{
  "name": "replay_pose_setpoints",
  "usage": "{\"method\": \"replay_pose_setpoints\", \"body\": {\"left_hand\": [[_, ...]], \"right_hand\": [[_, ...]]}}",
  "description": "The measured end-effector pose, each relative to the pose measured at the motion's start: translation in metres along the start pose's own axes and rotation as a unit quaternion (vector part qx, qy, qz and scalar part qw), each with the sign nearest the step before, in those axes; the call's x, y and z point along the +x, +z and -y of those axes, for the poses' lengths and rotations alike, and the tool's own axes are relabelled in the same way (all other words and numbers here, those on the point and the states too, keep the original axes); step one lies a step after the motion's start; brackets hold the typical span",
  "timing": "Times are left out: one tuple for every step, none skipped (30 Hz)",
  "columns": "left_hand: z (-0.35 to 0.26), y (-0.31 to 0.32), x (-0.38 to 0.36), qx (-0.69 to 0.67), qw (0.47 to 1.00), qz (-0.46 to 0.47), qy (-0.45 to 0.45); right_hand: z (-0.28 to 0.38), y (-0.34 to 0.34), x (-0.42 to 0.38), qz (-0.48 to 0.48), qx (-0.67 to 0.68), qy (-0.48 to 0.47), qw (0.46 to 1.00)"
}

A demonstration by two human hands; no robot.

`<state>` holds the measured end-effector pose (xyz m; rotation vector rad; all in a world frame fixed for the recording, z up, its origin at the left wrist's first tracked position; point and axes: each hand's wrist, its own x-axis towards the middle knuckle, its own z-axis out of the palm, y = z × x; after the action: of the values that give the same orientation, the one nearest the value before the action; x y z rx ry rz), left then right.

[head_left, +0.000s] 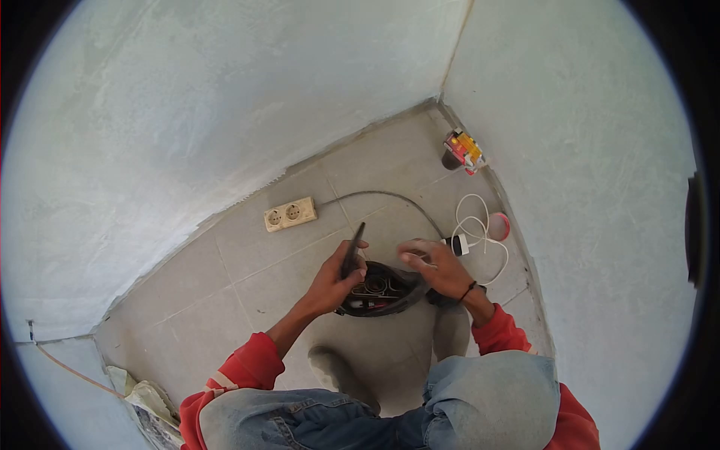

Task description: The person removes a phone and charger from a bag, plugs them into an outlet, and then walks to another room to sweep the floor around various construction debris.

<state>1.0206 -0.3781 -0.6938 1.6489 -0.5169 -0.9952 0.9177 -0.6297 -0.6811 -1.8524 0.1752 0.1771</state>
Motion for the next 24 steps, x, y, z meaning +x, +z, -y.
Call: {"method": "replay_pose_setpoints", "body": {"left_hand": [[-0.003, -0.005, -0.002, 0.003, 1.0, -0.008, 0.001], [-0.008, -0.01, -0.005, -0.19, 0.981, 0.001, -0.033], [-0.013, -0.016, -0.01, -0.376, 0.924, 0.009, -0.063], [-0.024, -0.02, -0.014, -0.425, 0.903, 0.007, -0.059], [-0.024, -0.026, -0.015, -0.423, 0.905, -0.004, -0.05], [-0.024, -0.031, -0.017, -0.471, 0.881, 0.003, -0.04], [-0.022, -0.036, -0.018, -0.517, 0.855, 0.012, -0.031], [-0.018, -0.041, -0.018, -0.515, 0.857, 0.006, -0.024], [-0.017, -0.044, -0.018, -0.5, 0.866, -0.001, -0.024], [-0.016, -0.047, -0.018, -0.484, 0.874, -0.009, -0.027], [-0.014, -0.048, -0.019, -0.483, 0.875, -0.012, -0.023], [-0.017, -0.047, -0.021, -0.457, 0.888, -0.04, -0.028], [-0.018, -0.045, -0.023, -0.431, 0.899, -0.068, -0.033], [-0.017, -0.045, -0.025, -0.433, 0.898, -0.07, -0.031], [-0.015, -0.045, -0.028, -0.429, 0.899, -0.082, -0.025], [-0.012, -0.046, -0.032, -0.424, 0.9, -0.094, -0.021], [-0.007, -0.047, -0.036, -0.426, 0.899, -0.095, -0.022], [-0.001, -0.048, -0.04, -0.434, 0.894, -0.11, -0.027], [0.004, -0.05, -0.043, -0.441, 0.888, -0.126, -0.032], [0.009, -0.05, -0.048, -0.442, 0.887, -0.127, -0.034], [0.014, -0.051, -0.052, -0.438, 0.884, -0.157, -0.043], [0.017, -0.051, -0.056, -0.433, 0.88, -0.188, -0.052], [0.017, -0.051, -0.059, -0.432, 0.88, -0.191, -0.054], [0.017, -0.05, -0.061, -0.425, 0.878, -0.216, -0.047]], "right_hand": [[-0.022, -0.009, -0.002, -0.054, -0.201, -0.034, 0.977], [-0.042, -0.021, -0.007, -0.108, -0.393, -0.071, 0.91], [-0.05, -0.033, -0.013, -0.092, -0.449, -0.049, 0.888], [-0.058, -0.043, -0.019, -0.076, -0.503, -0.028, 0.86], [-0.08, -0.049, -0.023, -0.058, -0.544, -0.01, 0.837], [-0.1, -0.052, -0.024, -0.04, -0.584, 0.009, 0.811], [-0.1, -0.052, -0.025, -0.04, -0.584, -0.001, 0.811], [-0.1, -0.054, -0.026, -0.044, -0.57, 0.021, 0.82], [-0.094, -0.056, -0.024, -0.047, -0.556, 0.043, 0.828], [-0.088, -0.058, -0.022, -0.053, -0.581, 0.029, 0.811], [-0.083, -0.059, -0.019, -0.053, -0.581, 0.024, 0.812], [-0.067, -0.056, -0.015, -0.089, -0.543, -0.01, 0.835], [-0.052, -0.054, -0.01, -0.124, -0.502, -0.043, 0.855], [-0.038, -0.051, -0.004, -0.122, -0.503, -0.046, 0.854], [-0.024, -0.048, 0.004, -0.145, -0.471, -0.096, 0.865], [-0.013, -0.045, 0.015, -0.167, -0.436, -0.145, 0.872], [-0.009, -0.043, 0.028, -0.163, -0.436, -0.144, 0.873], [-0.009, -0.041, 0.046, -0.119, -0.297, -0.138, 0.937], [-0.01, -0.038, 0.064, -0.073, -0.15, -0.127, 0.978], [-0.016, -0.029, 0.084, -0.027, -0.07, -0.069, 0.995], [-0.016, -0.02, 0.104, 0.02, 0.012, -0.011, 1.0], [0.003, -0.013, 0.12, 0.059, 0.01, 0.026, 0.998], [0.024, -0.004, 0.136, 0.099, 0.007, 0.062, 0.993], [0.033, 0.006, 0.153, 0.119, -0.028, 0.074, 0.99]]}}
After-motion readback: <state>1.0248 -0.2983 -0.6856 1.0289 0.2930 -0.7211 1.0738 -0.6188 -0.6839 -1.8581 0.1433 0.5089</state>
